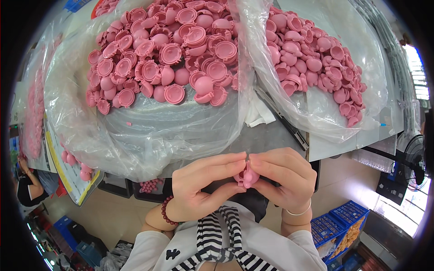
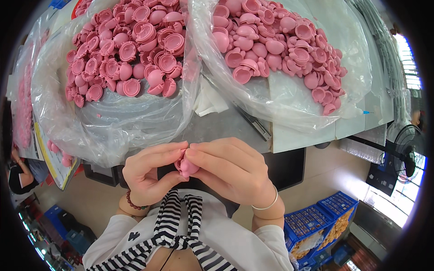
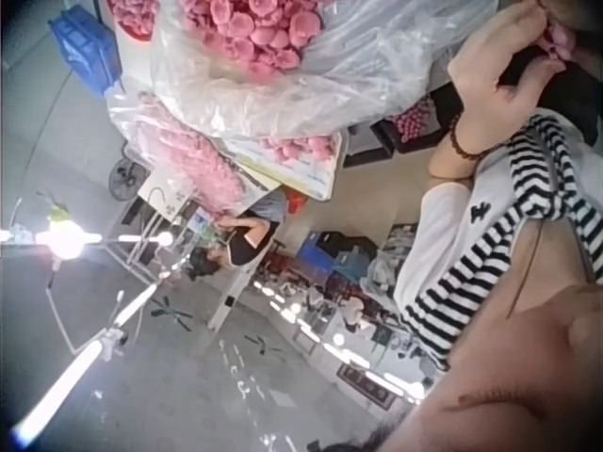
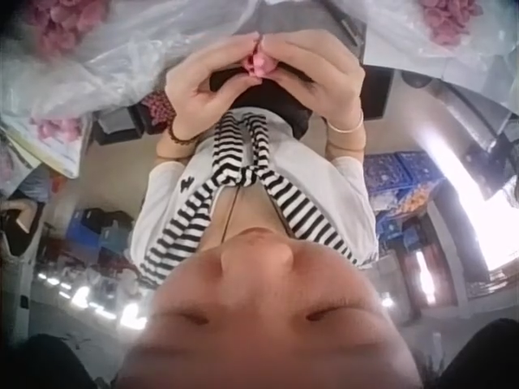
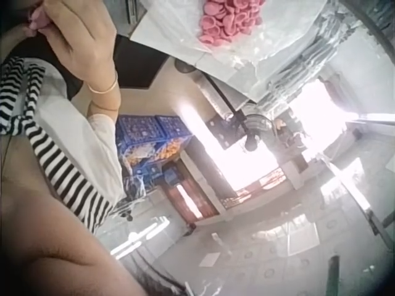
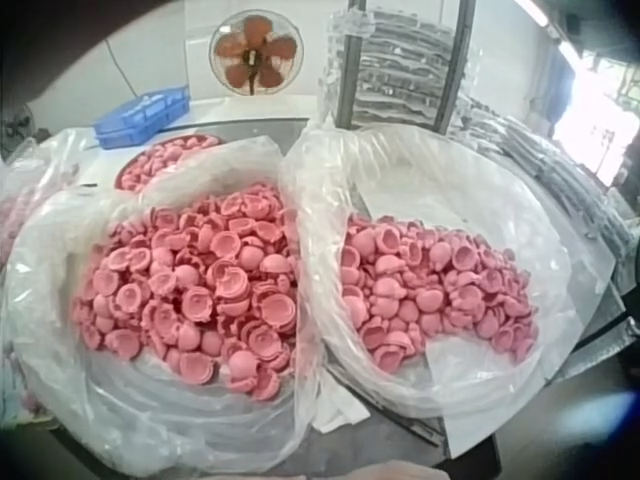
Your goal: Applying adhesive to small pink plastic parts and joining them together to assemble toy components.
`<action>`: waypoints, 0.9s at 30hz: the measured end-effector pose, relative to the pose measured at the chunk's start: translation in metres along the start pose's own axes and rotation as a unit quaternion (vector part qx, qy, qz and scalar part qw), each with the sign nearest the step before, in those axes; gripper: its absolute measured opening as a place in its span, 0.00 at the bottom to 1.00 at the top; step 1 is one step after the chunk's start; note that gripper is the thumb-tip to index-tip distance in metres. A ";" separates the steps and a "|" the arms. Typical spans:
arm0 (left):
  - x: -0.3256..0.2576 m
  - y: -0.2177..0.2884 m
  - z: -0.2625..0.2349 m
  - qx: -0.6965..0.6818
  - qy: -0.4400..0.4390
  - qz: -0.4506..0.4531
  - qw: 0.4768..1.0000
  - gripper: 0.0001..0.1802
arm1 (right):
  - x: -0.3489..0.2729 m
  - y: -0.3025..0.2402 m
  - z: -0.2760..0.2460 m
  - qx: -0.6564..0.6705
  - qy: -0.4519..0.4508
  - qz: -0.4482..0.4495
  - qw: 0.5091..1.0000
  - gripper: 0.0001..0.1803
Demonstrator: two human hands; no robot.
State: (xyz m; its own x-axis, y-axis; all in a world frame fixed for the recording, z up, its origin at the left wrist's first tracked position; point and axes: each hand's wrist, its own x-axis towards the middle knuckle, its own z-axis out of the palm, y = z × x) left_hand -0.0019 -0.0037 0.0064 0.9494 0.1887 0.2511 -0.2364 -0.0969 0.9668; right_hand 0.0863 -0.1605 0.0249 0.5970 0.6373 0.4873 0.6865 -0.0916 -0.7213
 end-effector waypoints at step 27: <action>0.004 -0.007 -0.002 -0.295 -0.036 -0.049 0.953 0.23 | -0.022 -0.008 0.010 0.101 0.072 -0.027 0.992 0.13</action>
State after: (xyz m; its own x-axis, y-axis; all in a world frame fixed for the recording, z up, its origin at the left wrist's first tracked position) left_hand 0.0031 -0.0001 0.0011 0.9794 0.0991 0.1757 -0.2017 0.4889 0.8487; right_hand 0.0639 -0.1655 0.0146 0.6250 0.5201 0.5821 0.6303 0.1035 -0.7694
